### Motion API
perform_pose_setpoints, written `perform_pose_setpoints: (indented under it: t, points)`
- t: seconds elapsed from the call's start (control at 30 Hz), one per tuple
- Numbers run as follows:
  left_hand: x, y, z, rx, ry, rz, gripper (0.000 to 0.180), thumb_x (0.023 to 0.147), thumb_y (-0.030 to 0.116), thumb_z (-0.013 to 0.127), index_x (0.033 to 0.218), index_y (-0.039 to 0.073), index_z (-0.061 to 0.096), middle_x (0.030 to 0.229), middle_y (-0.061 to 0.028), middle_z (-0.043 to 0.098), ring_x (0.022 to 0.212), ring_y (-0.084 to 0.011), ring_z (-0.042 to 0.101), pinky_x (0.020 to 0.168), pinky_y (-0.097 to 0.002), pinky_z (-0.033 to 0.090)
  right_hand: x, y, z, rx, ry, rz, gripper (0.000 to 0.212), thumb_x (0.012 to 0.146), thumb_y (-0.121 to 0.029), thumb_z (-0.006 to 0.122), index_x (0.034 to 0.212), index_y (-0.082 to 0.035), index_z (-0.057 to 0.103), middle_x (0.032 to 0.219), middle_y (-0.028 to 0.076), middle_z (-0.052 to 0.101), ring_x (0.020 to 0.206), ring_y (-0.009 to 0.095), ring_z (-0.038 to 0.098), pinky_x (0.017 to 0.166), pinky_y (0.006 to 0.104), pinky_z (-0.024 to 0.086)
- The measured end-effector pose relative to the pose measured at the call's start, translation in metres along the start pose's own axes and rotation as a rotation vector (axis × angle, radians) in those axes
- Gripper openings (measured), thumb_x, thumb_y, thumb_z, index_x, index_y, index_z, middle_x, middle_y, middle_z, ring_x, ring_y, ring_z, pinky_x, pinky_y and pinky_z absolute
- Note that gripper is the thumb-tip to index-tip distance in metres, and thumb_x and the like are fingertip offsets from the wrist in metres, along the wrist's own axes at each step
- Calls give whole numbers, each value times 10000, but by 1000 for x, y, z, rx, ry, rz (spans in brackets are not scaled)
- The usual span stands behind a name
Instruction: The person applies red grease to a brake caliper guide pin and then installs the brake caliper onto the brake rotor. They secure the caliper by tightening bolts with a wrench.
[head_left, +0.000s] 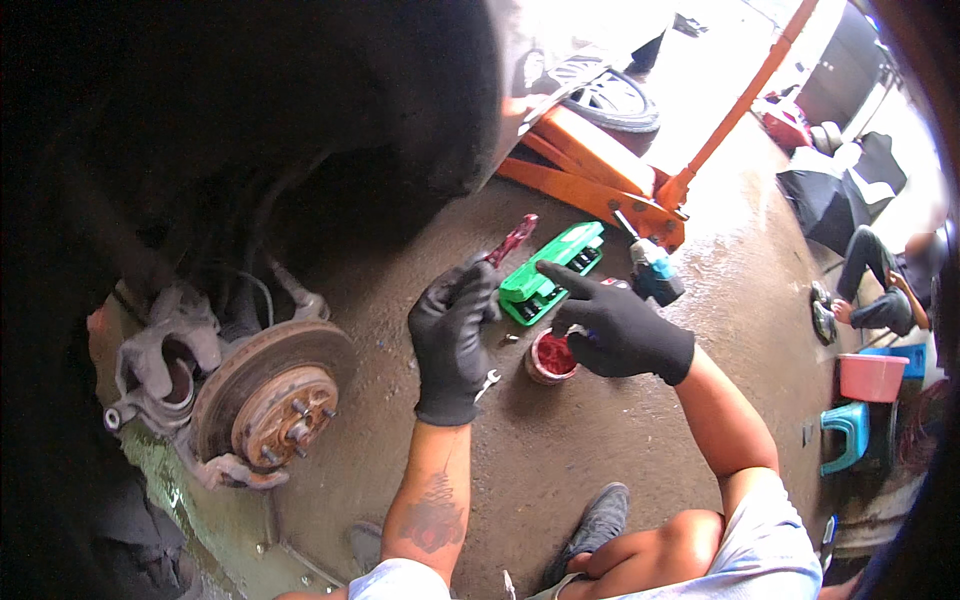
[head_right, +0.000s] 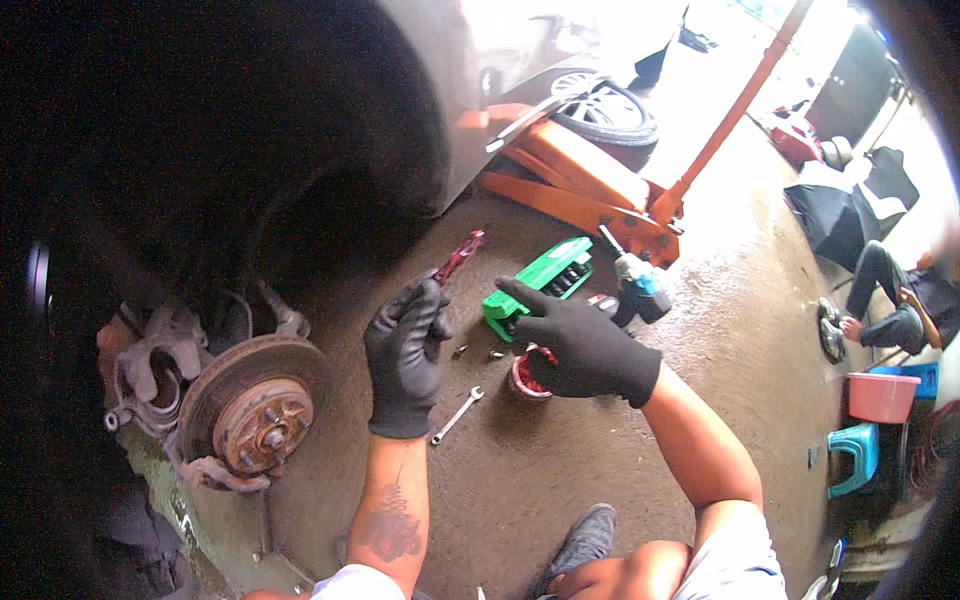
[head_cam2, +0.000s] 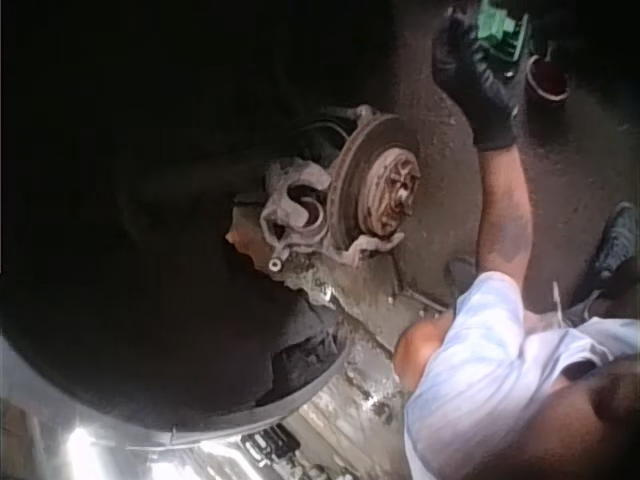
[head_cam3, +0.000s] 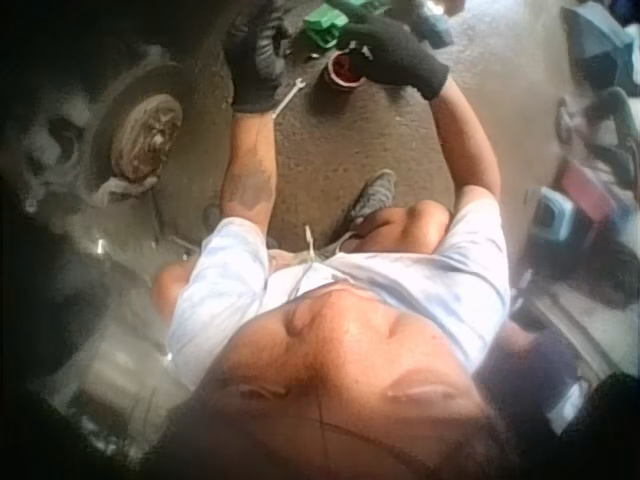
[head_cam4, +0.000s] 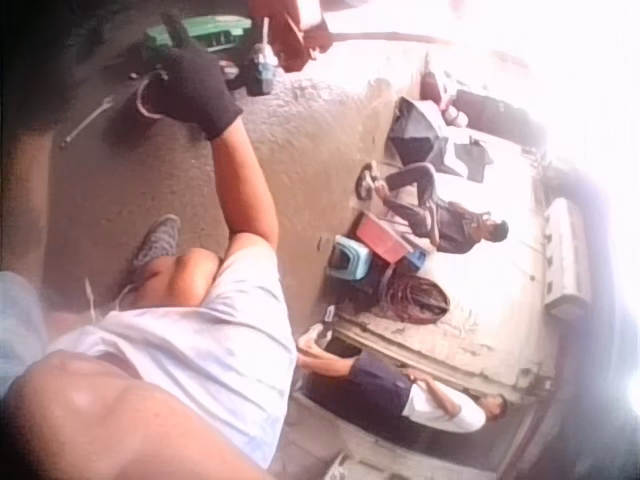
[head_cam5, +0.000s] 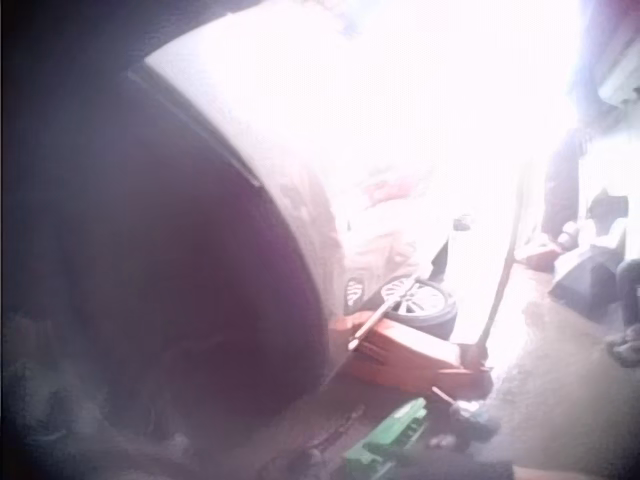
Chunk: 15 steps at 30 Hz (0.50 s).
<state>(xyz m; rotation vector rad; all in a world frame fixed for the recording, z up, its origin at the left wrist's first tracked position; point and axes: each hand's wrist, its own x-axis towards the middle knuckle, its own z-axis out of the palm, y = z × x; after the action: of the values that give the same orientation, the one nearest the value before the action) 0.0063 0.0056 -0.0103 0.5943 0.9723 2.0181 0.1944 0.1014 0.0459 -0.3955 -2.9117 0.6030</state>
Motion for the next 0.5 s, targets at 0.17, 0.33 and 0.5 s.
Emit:
perform_pose_setpoints:
  t: [0.17, 0.33, 0.5]
  points:
    - [-2, 7, 0, -30, -19, -40, 234, 872, 161, 676, 1070, 37, 657, 830, -25, 667, 627, -71, 552, 576, -196, 437, -1, 0, -1, 392, 28, -20, 386, 740, -77, 654, 1096, 21, 543, 1507, 194, 265, 1242, 322, 486, 941, 370, 447]
    - [-2, 2, 4, -6, -16, -64, 238, 870, 152, 678, 1075, 35, 652, 847, -33, 660, 622, -72, 544, 576, -196, 434, 3, -2, 10, 705, 157, -33, 617, 793, -97, 659, 1347, 14, 412, 1506, 164, 270, 1387, 211, 248, 1093, 342, 260]
    - [1, -5, -2, 19, 141, -46, 202, 871, 166, 679, 1037, 53, 659, 827, -25, 649, 604, -66, 530, 558, -192, 430, 6, -28, -13, 1129, 31, 58, 819, 836, -52, 641, 1494, -33, 154, 1066, 27, 578, 995, 101, 509, 946, 276, 402]
